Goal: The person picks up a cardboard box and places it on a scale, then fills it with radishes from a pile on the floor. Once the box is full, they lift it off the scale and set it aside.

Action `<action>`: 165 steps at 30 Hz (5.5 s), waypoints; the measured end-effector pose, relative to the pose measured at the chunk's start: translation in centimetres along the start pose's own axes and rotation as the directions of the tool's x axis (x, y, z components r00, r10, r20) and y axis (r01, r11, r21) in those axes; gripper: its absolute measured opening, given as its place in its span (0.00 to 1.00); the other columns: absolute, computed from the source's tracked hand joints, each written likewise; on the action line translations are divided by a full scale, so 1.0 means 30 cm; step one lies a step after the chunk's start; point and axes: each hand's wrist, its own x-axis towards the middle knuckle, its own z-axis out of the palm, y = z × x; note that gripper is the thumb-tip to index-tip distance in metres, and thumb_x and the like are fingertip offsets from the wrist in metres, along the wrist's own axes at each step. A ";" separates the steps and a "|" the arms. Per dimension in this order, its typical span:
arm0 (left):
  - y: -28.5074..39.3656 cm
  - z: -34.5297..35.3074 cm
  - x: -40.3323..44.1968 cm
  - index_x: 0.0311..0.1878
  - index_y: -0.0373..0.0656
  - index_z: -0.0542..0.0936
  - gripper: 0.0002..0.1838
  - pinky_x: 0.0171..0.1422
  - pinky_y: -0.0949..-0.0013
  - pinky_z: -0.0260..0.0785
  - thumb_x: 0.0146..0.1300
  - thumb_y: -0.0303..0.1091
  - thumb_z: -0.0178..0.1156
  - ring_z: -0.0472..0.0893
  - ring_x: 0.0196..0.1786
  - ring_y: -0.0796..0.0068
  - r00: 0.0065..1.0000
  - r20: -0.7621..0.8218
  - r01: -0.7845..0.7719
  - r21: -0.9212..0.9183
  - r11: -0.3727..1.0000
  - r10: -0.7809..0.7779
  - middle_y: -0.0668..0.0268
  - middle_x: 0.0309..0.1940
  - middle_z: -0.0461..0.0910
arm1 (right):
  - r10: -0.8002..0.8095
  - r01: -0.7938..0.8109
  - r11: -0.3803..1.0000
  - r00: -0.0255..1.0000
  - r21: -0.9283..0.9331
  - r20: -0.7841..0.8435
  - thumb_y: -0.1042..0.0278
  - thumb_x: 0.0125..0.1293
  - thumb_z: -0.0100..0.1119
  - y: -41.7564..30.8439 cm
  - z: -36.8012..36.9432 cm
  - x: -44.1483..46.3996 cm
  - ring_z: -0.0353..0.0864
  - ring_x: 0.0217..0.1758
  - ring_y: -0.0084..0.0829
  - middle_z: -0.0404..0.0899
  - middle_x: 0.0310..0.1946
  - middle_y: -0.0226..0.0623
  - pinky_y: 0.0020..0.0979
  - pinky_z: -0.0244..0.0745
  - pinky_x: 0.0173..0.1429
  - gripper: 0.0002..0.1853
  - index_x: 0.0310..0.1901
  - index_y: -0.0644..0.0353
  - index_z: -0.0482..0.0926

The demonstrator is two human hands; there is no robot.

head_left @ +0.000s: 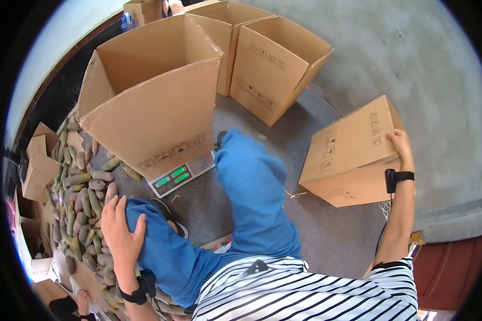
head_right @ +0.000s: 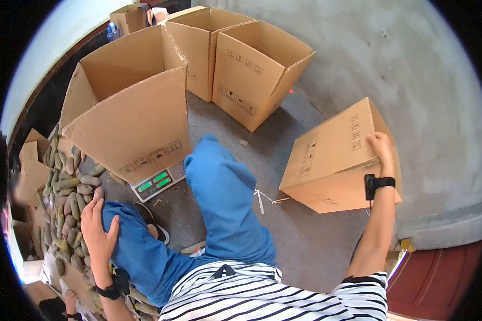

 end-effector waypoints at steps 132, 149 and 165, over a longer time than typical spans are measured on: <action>-0.440 0.632 -0.930 0.56 0.33 0.65 0.43 0.57 0.56 0.70 0.44 0.54 0.70 0.75 0.55 0.49 0.128 0.431 0.880 0.366 0.302 -0.893 0.45 0.53 0.72 | -0.910 0.989 0.129 0.087 -0.078 -0.406 0.51 0.59 0.60 -1.635 0.808 -0.564 0.78 0.42 0.42 0.80 0.36 0.39 0.39 0.69 0.49 0.19 0.42 0.58 0.78; -0.409 0.399 -0.645 0.50 0.32 0.68 0.32 0.53 0.62 0.67 0.49 0.41 0.71 0.73 0.48 0.64 0.573 -0.068 0.740 -0.386 0.552 -0.816 0.53 0.46 0.74 | -0.832 0.983 0.177 0.175 0.047 -0.526 0.59 0.51 0.65 -1.621 0.840 -0.560 0.75 0.42 0.35 0.78 0.33 0.32 0.38 0.65 0.56 0.14 0.36 0.55 0.76; -0.069 -0.157 0.558 0.53 0.31 0.73 0.22 0.59 0.74 0.67 0.62 0.37 0.62 0.77 0.51 0.72 0.843 -0.511 -0.211 -0.603 0.769 -0.169 0.58 0.47 0.79 | -0.833 0.990 0.144 0.121 0.000 -0.540 0.60 0.51 0.64 -1.616 0.827 -0.567 0.76 0.39 0.35 0.78 0.30 0.31 0.37 0.66 0.54 0.13 0.37 0.54 0.77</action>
